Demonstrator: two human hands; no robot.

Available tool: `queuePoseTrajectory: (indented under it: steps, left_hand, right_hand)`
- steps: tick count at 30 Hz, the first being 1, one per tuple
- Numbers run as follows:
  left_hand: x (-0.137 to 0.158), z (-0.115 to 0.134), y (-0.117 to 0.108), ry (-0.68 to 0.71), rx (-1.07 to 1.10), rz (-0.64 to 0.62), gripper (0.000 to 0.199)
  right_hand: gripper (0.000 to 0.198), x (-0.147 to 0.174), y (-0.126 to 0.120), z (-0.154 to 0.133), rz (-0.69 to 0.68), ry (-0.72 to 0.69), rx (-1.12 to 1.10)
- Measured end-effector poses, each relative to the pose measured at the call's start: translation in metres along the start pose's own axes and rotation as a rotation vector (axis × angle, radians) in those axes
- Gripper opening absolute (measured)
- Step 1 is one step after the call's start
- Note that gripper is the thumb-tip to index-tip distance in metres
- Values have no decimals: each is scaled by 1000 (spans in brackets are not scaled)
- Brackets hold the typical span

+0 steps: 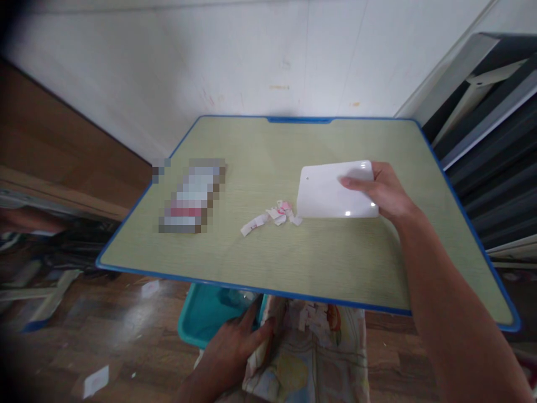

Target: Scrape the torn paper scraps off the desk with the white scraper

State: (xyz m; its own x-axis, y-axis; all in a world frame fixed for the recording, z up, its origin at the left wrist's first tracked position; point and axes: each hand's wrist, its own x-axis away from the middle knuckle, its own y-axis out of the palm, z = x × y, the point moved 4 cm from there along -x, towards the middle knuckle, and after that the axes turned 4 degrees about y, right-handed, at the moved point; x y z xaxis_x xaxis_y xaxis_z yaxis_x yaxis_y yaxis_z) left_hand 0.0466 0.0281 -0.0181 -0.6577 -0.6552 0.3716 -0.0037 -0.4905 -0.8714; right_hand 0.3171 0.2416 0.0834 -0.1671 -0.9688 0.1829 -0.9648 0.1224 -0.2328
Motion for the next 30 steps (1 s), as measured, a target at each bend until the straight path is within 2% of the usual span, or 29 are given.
queuePoseTrajectory:
  steps: [3,12,18,22,30]
  left_hand:
    - [0,0,0,3,6,6,72]
    - [-1,-2,3,-3,7,-16,75]
    - [-1,-2,3,10,-8,4,74]
    - [0,-1,1,2,-4,-6,75]
    - [0,-1,1,-8,-15,-34,74]
  right_hand:
    - [25,2,2,-1,-57,30,46]
    - [18,13,10,-4,-364,72,213]
    - [16,13,1,-6,-274,28,118]
    - [15,15,5,-5,-367,64,206]
    - [14,18,2,-7,-433,58,221]
